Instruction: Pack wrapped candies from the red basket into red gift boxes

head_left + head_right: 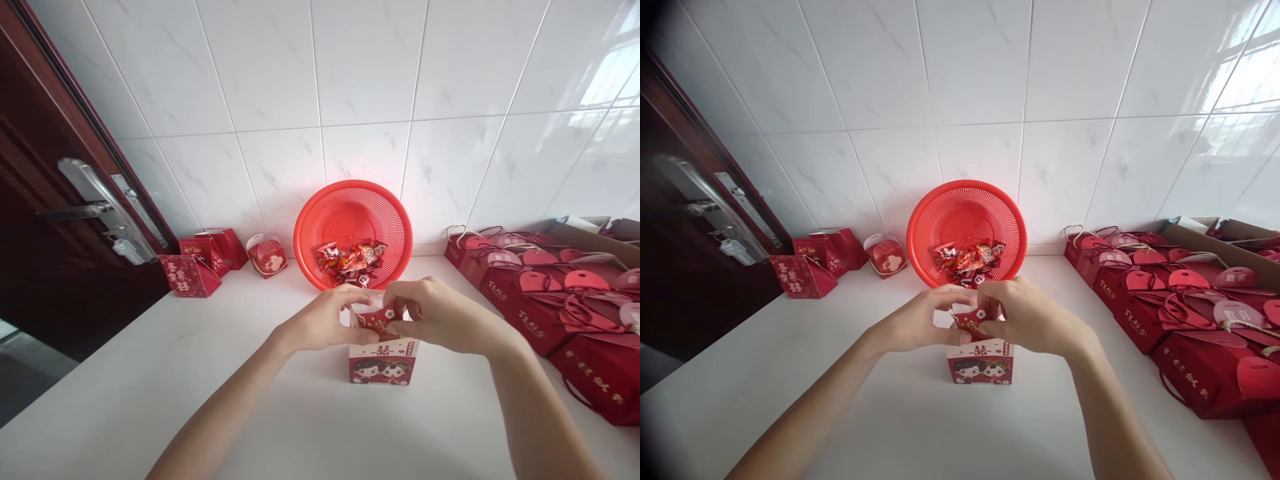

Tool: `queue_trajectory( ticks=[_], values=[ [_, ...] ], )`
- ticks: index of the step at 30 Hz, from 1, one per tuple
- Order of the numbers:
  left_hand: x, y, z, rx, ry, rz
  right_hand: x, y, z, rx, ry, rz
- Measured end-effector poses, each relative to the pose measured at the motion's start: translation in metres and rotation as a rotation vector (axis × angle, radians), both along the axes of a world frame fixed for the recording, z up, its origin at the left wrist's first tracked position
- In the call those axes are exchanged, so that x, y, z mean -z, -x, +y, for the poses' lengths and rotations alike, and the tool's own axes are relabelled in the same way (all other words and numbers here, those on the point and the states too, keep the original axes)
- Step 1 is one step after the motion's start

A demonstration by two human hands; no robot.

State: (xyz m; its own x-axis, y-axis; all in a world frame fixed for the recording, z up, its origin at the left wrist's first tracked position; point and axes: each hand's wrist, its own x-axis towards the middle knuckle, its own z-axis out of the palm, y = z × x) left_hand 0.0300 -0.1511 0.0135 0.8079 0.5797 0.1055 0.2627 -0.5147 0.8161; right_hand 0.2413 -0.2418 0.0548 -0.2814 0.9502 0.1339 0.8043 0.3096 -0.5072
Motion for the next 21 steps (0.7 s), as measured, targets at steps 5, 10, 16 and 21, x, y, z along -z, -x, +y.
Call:
queue_trajectory(
  ticks=[5,10,16,21],
  values=[
    [-0.001,0.000,-0.001,0.030,-0.005,-0.014,0.005,0.003,0.001,-0.073,0.052,0.003],
    [0.000,0.001,0.001,0.013,-0.028,0.012,0.001,-0.005,-0.004,0.030,0.004,-0.023],
    [0.001,-0.001,0.004,0.027,0.021,0.021,-0.005,-0.013,-0.006,0.052,-0.121,0.038],
    [0.001,-0.003,0.006,0.082,0.033,-0.028,-0.006,-0.021,-0.007,0.128,-0.185,0.069]
  ],
)
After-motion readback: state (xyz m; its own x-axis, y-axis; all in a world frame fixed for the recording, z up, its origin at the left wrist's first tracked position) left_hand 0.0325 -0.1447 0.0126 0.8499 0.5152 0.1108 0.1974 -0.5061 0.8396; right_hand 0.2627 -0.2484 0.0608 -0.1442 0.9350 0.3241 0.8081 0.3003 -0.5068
